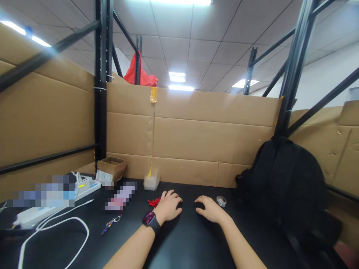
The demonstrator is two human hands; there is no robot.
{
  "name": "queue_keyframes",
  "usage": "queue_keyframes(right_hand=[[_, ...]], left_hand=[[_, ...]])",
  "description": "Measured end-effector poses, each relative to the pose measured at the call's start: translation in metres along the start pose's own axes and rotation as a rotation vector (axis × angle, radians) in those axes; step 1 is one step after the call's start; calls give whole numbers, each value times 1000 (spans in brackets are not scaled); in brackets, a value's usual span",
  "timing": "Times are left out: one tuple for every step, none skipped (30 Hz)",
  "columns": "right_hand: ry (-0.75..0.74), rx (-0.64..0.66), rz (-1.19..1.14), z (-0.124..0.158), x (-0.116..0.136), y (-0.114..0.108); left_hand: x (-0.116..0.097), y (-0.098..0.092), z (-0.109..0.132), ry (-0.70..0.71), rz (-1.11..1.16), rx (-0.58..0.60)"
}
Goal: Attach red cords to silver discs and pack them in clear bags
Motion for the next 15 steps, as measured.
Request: queue_keyframes(right_hand=[[-12,-68,-12,0,-3,-5],[-2,-130,-18,-1,-6,-9],[22,-180,-20,-2,-11,-13],[44,-213,-19,-3,-17,-16],[56,-233,-19,-5,-22,-18],[62,-247,-18,-6,-27,-21],[69,-259,-14,-6,-32,-23],[86,-275,-5,-6,-37,-26],[114,-297,11,-6,-41,-28],[162,-316,36,-6,-46,-30],[222,-330,68,-5,-50,-32],[284,-333,103,-4,-55,-34],[339,-320,133,-3,-61,-34],[378,-294,147,-2,-66,-34],[402,-263,146,-2,-72,-34]], left_hand=[[5,-5,0,-20,-16,-28],[10,-9,1,-46,-28,-51],[16,-13,1,-69,-33,-59],[22,-15,1,-90,-33,-53],[28,-17,2,-110,-29,-39],[35,-19,3,-126,-25,-24],[42,-20,4,-143,-22,-13],[49,-21,5,-163,-21,-10],[56,-23,6,-185,-19,-12],[63,-25,7,-210,-15,-19],[70,-26,8,-229,-1,-25],[77,-28,10,-251,17,-29],[84,-29,11,-258,31,-26],[90,-29,12,-265,42,-22],[95,-29,14,-270,54,-16]])
Point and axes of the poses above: each hand's wrist, its own z-axis away from the middle knuckle, its own y-axis out of the palm, x = y × z, the point moved 2 cm from there along -z, towards the middle knuckle, and after that the axes turned 9 degrees about y, right-handed, at the moved point
